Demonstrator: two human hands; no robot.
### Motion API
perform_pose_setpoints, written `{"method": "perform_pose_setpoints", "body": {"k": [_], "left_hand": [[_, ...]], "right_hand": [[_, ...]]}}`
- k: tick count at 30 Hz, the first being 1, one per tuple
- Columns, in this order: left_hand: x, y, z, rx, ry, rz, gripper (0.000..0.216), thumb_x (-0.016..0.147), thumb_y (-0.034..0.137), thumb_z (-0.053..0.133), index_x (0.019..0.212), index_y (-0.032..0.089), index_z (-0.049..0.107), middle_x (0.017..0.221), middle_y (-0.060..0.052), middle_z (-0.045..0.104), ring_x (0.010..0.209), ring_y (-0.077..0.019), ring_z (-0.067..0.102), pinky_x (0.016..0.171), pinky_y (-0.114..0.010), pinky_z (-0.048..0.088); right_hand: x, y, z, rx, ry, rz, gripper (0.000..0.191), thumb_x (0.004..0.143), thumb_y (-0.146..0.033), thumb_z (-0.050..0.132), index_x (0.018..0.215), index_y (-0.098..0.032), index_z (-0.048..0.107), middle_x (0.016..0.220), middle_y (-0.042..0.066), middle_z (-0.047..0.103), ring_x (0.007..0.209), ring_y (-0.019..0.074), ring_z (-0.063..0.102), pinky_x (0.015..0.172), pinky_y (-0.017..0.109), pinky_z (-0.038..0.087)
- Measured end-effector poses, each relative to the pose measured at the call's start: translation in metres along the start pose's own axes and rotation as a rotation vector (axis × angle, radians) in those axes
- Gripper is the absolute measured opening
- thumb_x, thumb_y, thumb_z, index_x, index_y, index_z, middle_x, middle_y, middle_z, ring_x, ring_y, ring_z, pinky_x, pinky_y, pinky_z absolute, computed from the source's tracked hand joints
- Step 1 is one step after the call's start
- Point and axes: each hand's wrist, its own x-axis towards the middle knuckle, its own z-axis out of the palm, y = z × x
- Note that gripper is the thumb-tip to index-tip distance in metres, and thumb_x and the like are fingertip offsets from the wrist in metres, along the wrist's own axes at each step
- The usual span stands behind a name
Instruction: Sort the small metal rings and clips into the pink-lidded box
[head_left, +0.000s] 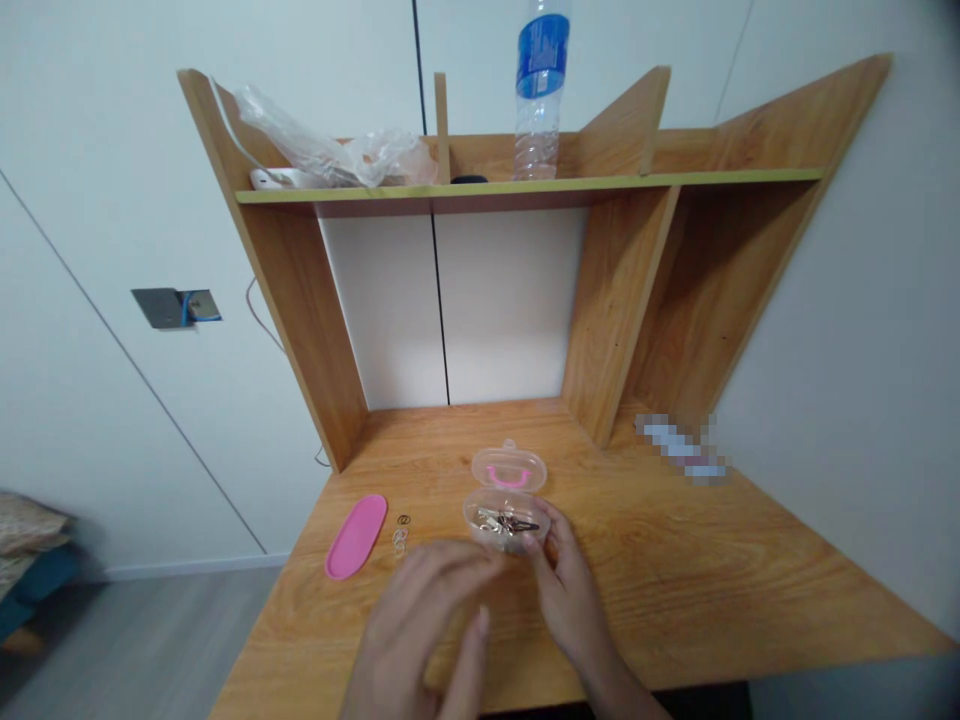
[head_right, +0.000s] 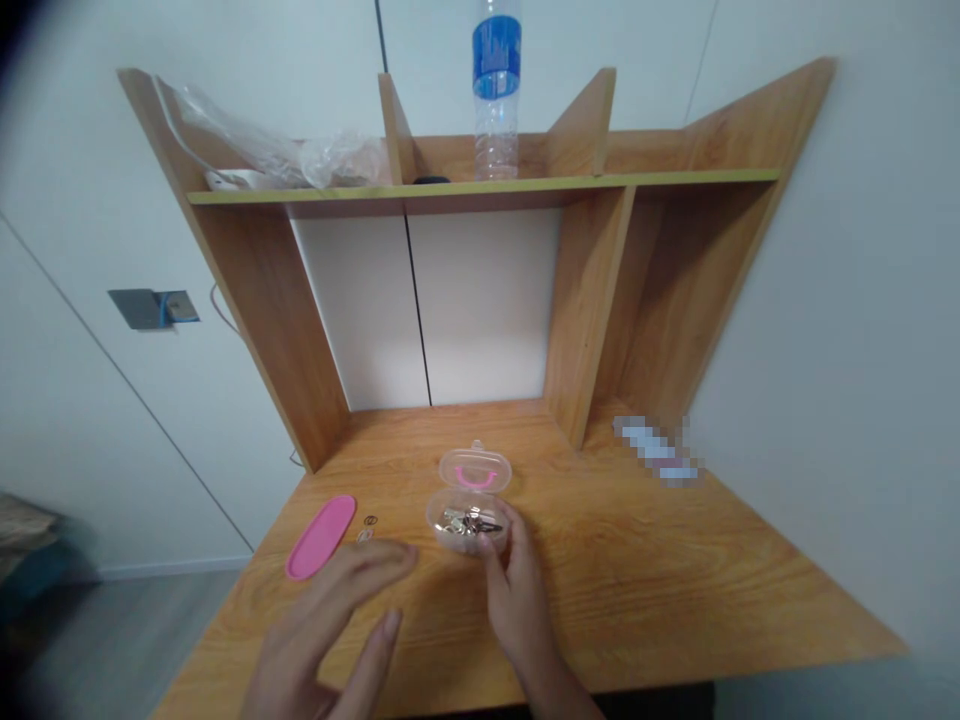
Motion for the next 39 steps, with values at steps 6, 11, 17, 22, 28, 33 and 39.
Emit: {"method": "perform_pose_setpoints", "body": {"k": [6,11,17,22,28,33,39], "left_hand": [[0.042,-0.085,0.027,0.092,0.039,-0.219,0.04,0.09,0.042,0.059,0.122,0.022,0.071,0.126,-0.013,0.069,0.122,-0.0348,0.06,0.111,-0.058,0.04],[0.027,-0.116,0.04,0.042,-0.052,-0.288,0.038,0.093,0.041,0.055,0.124,0.025,0.071,0.127,-0.011,0.07,0.125,-0.0353,0.058,0.115,-0.062,0.03],[0.024,-0.111,0.047,0.032,-0.121,-0.258,0.039,0.097,0.038,0.05,0.133,0.033,0.064,0.136,-0.006,0.065,0.13,-0.0324,0.054,0.116,-0.06,0.029],[0.027,-0.106,0.049,0.022,-0.139,-0.236,0.038,0.096,0.036,0.053,0.132,0.03,0.065,0.134,-0.009,0.066,0.128,-0.0314,0.057,0.117,-0.058,0.03],[0.026,-0.107,0.05,-0.02,-0.144,-0.247,0.041,0.095,0.032,0.056,0.135,0.028,0.062,0.135,-0.009,0.065,0.126,-0.0288,0.06,0.111,-0.049,0.043],[0.026,-0.113,0.051,0.005,-0.107,-0.271,0.043,0.092,0.031,0.059,0.135,0.028,0.063,0.131,-0.009,0.068,0.12,-0.0298,0.065,0.108,-0.048,0.048],[0.025,-0.12,0.051,0.22,-0.033,-0.191,0.034,0.091,0.031,0.06,0.123,0.025,0.071,0.12,-0.012,0.071,0.108,-0.0306,0.069,0.094,-0.048,0.056]], "right_hand": [[-0.003,0.002,0.0,0.039,-0.097,-0.032,0.046,0.094,-0.042,0.056,0.137,-0.027,0.051,0.143,0.009,0.057,0.132,0.0257,0.055,0.112,0.045,0.045],[-0.004,-0.001,0.001,0.043,-0.139,-0.068,0.043,0.094,-0.036,0.058,0.136,-0.028,0.054,0.141,0.008,0.059,0.131,0.0258,0.056,0.112,0.046,0.045],[-0.001,0.002,0.0,0.057,-0.142,-0.05,0.045,0.094,-0.035,0.057,0.138,-0.03,0.054,0.146,0.007,0.055,0.136,0.026,0.051,0.115,0.049,0.041],[0.001,0.007,-0.001,0.084,-0.137,0.012,0.05,0.094,-0.033,0.058,0.144,-0.033,0.05,0.15,0.005,0.052,0.138,0.026,0.05,0.115,0.051,0.041],[0.001,0.006,0.001,0.053,-0.145,0.051,0.059,0.092,-0.033,0.059,0.149,-0.037,0.043,0.15,0.003,0.052,0.138,0.0259,0.05,0.116,0.053,0.039],[0.001,0.001,0.0,-0.085,-0.157,0.017,0.06,0.091,-0.03,0.058,0.149,-0.036,0.043,0.155,0.0,0.045,0.146,0.0259,0.038,0.121,0.056,0.027],[0.001,-0.003,-0.001,-0.195,-0.117,-0.018,0.059,0.087,-0.025,0.058,0.144,-0.035,0.051,0.154,0.002,0.045,0.143,0.0272,0.042,0.12,0.052,0.034]]}}
